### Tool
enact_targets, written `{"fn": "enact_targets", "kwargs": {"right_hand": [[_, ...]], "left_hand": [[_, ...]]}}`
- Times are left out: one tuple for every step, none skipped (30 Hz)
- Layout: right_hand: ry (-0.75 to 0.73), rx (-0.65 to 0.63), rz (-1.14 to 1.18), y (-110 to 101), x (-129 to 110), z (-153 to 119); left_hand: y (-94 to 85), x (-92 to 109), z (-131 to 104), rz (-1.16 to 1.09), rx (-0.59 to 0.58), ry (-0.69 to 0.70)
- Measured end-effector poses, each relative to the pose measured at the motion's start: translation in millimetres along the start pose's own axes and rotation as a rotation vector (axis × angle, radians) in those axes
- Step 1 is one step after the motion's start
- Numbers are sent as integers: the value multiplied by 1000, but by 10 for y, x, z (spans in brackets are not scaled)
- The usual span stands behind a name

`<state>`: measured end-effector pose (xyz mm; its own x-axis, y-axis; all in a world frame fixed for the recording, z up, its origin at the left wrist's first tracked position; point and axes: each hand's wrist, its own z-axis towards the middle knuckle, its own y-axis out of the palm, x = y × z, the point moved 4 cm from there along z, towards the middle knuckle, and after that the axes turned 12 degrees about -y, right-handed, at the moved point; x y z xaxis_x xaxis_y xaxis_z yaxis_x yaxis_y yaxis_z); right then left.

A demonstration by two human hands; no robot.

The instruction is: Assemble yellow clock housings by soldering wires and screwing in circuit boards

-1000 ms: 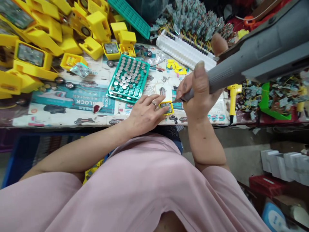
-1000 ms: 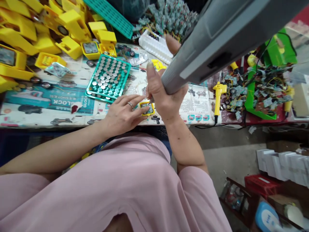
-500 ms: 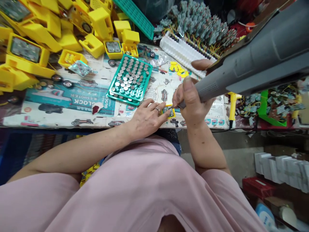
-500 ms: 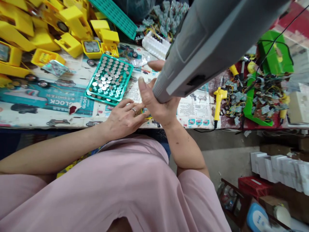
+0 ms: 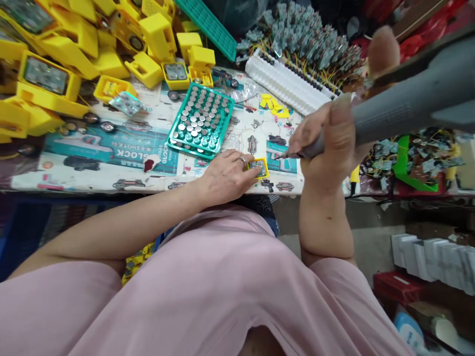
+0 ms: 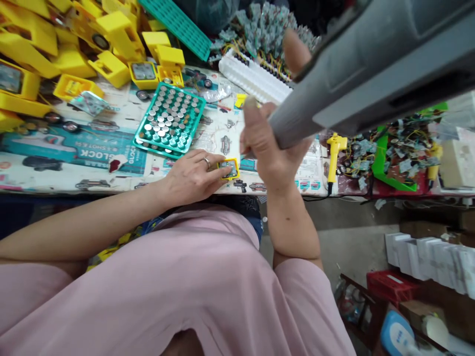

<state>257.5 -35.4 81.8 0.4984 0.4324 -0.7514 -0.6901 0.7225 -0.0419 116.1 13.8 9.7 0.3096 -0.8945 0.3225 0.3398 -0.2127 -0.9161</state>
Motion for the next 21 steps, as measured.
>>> {"fn": "enact_targets", "kwargs": {"right_hand": [[-6, 31, -42, -105, 25, 23], [-12, 53, -91, -222, 64, 44], [-27, 83, -134, -350, 106, 62], [-48, 110, -174, -481, 146, 74], [-70, 127, -207, -605, 177, 81], [-91, 145, -234, -720, 196, 82], [-106, 167, -256, -824, 202, 74], [-114, 199, -277, -917, 196, 57], [-115, 235, -293, -993, 183, 34], [-112, 274, -304, -1052, 166, 6], [-107, 312, -307, -1095, 148, -23], [-102, 350, -296, -1123, 134, -51], [-101, 388, -277, -1143, 122, -76], [-98, 415, -261, -1155, 112, -98], [-97, 433, -258, -1167, 101, -117], [-102, 447, -275, -1184, 81, -137], [-116, 456, -316, -1208, 50, -161], [-128, 468, -371, -1241, 11, -190], [-109, 461, -416, -1276, -21, -224], [-48, 427, -437, -1306, -37, -261], [33, 382, -436, -1328, -42, -306]], "left_hand": [[-19, -18, 0, -50, 2, -18], [-50, -43, 3, -132, 6, -49], [-90, -76, 11, -248, 3, -99], [-134, -114, 21, -398, -5, -167], [-174, -154, 34, -571, -22, -250], [-202, -186, 45, -755, -59, -338], [-213, -201, 55, -936, -120, -419], [-212, -200, 62, -1102, -195, -490], [-199, -184, 64, -1243, -282, -551], [-180, -159, 62, -1356, -371, -602], [-158, -131, 56, -1440, -448, -646], [-138, -107, 47, -1501, -501, -682], [-120, -91, 36, -1547, -529, -717], [-105, -81, 23, -1585, -540, -752], [-92, -76, 6, -1620, -540, -788], [-81, -76, -13, -1655, -536, -825], [-74, -78, -33, -1690, -532, -860], [-70, -80, -54, -1719, -533, -883], [-69, -84, -73, -1748, -534, -899], [-70, -89, -92, -1780, -535, -912], [-71, -95, -109, -1819, -532, -929]]}}
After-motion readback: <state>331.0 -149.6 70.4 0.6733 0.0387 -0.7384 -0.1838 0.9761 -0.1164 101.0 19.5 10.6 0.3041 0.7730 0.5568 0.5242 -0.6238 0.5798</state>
